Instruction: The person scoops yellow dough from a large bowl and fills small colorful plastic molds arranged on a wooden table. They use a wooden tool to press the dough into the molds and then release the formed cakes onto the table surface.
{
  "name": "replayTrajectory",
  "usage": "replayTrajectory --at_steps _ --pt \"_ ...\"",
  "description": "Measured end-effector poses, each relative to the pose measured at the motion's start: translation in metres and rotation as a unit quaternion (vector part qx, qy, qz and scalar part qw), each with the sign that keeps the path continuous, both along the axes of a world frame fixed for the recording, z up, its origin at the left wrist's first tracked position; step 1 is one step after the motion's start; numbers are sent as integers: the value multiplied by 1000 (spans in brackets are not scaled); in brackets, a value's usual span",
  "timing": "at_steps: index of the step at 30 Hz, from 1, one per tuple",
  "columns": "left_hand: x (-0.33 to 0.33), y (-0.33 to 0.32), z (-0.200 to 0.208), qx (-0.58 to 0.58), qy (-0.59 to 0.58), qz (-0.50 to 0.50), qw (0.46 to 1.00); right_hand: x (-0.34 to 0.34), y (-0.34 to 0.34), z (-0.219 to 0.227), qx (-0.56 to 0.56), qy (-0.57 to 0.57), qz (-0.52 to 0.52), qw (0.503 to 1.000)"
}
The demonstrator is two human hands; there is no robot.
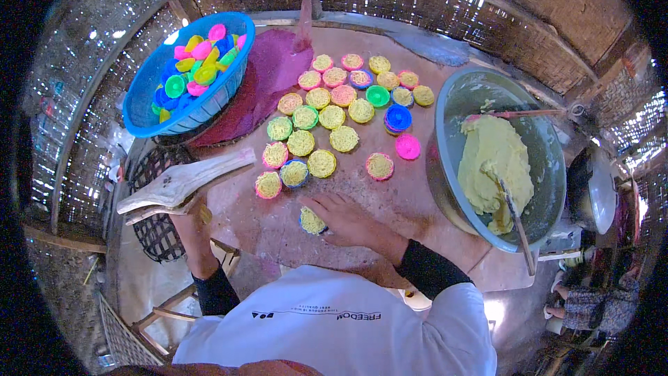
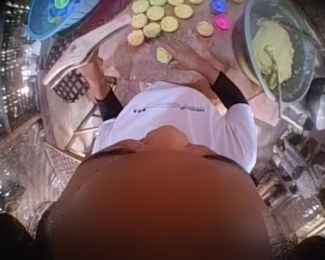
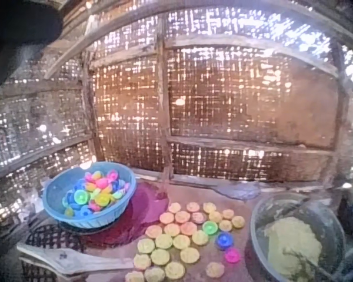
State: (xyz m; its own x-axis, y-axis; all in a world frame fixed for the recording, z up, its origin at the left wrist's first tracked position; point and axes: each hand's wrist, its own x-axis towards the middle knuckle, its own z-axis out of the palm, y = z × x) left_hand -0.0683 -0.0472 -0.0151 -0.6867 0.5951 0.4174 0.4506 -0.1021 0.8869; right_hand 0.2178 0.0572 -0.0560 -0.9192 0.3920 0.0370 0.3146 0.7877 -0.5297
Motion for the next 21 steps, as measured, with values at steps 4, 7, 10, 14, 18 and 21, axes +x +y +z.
replayTrajectory --at_steps 4,7,10,14,18,21 --pt "1 3 2 53 -119 -29 991 -5 -1 -5 1 1 -2 1000" --pt "-2 2 -2 56 -136 -33 989 -7 -2 -5 5 11 -2 1000" --pt "-3 -1 -1 42 -150 -36 987 -7 1 -5 -5 16 -18 1000" --pt "-12 -6 -11 52 -164 -26 985 9 26 14 48 14 -122 991" --pt "-6 -6 -2 48 -164 -25 985 25 51 24 91 -49 -215 971" --pt "-5 -6 0 40 -166 -24 985 26 57 21 111 -67 -217 967"
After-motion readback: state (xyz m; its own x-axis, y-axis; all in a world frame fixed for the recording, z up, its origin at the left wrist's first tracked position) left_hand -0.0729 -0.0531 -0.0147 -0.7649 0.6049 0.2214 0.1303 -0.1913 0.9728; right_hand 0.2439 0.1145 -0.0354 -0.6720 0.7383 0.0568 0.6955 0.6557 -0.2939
